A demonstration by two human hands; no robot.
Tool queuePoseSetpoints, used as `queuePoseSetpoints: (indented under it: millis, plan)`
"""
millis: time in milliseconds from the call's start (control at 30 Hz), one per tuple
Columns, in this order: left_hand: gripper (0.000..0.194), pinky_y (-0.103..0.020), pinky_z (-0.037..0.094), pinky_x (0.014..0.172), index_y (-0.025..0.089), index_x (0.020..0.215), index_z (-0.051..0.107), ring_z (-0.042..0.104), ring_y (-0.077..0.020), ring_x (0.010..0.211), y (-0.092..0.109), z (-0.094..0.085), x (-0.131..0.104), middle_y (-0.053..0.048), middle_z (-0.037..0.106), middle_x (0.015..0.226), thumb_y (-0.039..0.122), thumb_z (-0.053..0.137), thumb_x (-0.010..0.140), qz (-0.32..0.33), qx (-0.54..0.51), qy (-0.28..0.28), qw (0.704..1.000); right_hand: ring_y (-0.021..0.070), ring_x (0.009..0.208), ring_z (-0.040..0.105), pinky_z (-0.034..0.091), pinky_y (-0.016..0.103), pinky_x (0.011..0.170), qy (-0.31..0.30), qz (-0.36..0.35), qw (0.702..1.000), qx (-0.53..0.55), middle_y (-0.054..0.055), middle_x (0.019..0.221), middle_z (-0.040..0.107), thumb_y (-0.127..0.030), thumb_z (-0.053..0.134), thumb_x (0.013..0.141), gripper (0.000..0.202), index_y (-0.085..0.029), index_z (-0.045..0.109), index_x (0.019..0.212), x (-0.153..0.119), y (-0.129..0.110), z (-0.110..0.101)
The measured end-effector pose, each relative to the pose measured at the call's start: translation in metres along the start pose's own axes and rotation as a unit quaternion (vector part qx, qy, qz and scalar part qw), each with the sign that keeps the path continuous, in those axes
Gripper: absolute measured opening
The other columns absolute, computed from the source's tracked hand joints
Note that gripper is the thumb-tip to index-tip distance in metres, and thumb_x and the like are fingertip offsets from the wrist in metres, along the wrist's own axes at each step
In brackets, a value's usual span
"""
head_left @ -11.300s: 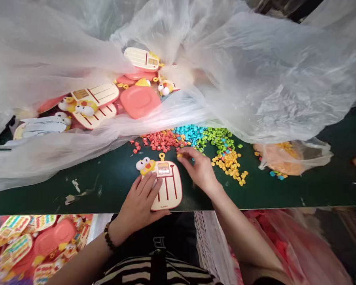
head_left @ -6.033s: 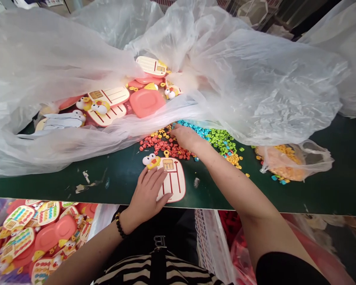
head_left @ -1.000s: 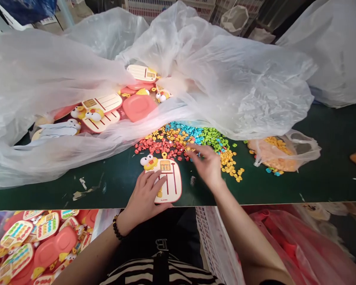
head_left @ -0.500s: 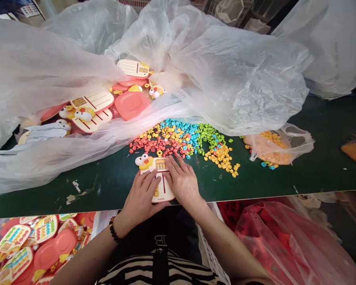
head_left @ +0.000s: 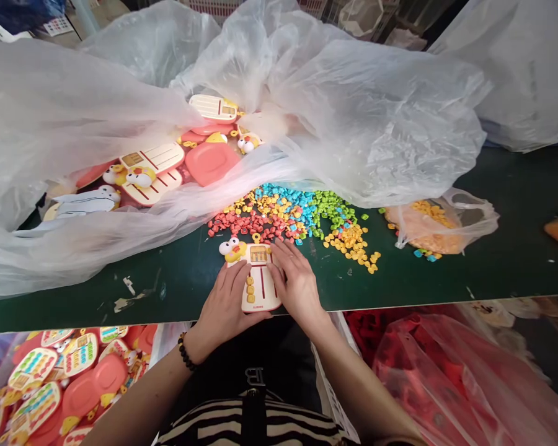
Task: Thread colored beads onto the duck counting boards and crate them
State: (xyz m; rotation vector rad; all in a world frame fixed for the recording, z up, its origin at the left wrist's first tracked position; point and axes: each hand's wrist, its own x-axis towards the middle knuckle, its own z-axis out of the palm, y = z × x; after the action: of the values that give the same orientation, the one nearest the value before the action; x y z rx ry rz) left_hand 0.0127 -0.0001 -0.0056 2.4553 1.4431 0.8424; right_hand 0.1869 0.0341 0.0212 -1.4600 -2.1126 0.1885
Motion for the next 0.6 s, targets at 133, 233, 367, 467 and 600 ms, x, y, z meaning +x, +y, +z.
queuePoseSetpoints:
  millis: [133,233,367,467,600]
  plan:
    - [0.093,-0.052,0.039,0.103,0.010,0.141,0.024,0.049,-0.0342,0.124,0.001,0.001,0.001,-0.022,0.052,0.131,0.061,0.065,0.074,0.000,0.006,0.009,1.000,0.0294,0.127,0.052,0.050,0.045,0.094,-0.037,0.005,0.998,-0.054,0.010,0.131,0.061,-0.031,0.046,0.095,0.038,-0.019,0.056,0.129,-0.003,-0.002,0.004]
    - [0.091,-0.051,0.040,0.103,0.013,0.141,0.024,0.050,-0.0334,0.123,0.001,0.001,0.001,-0.020,0.053,0.130,0.062,0.063,0.075,-0.002,-0.001,0.007,1.000,0.0303,0.129,0.049,0.048,0.045,0.094,-0.034,0.016,0.997,-0.072,0.009,0.128,0.064,-0.029,0.046,0.095,0.034,-0.020,0.060,0.124,-0.010,-0.003,0.001]
    - [0.090,-0.051,0.039,0.104,0.010,0.140,0.027,0.049,-0.0338,0.124,0.001,0.000,0.001,-0.021,0.052,0.130,0.063,0.062,0.076,-0.002,0.002,-0.001,1.000,0.0284,0.131,0.047,0.047,0.043,0.098,-0.027,-0.001,0.998,-0.058,0.010,0.132,0.060,-0.030,0.045,0.095,0.037,-0.019,0.056,0.129,-0.003,-0.002,-0.002]
    - [0.088,-0.051,0.041,0.103,0.010,0.139,0.028,0.051,-0.0335,0.122,0.001,0.001,0.002,-0.021,0.054,0.128,0.064,0.060,0.078,0.001,0.012,0.011,1.000,0.0293,0.130,0.049,0.048,0.043,0.095,-0.040,-0.016,0.996,-0.073,0.010,0.135,0.058,-0.032,0.045,0.095,0.039,-0.019,0.056,0.130,0.005,-0.003,0.004]
    - [0.088,-0.050,0.041,0.102,0.010,0.138,0.029,0.053,-0.0330,0.120,0.002,0.002,0.003,-0.021,0.055,0.127,0.065,0.060,0.077,0.004,0.014,0.019,1.000,0.0289,0.125,0.054,0.048,0.043,0.095,-0.028,0.002,0.995,-0.101,0.009,0.128,0.063,-0.029,0.046,0.095,0.035,-0.020,0.059,0.126,-0.003,-0.007,0.012]
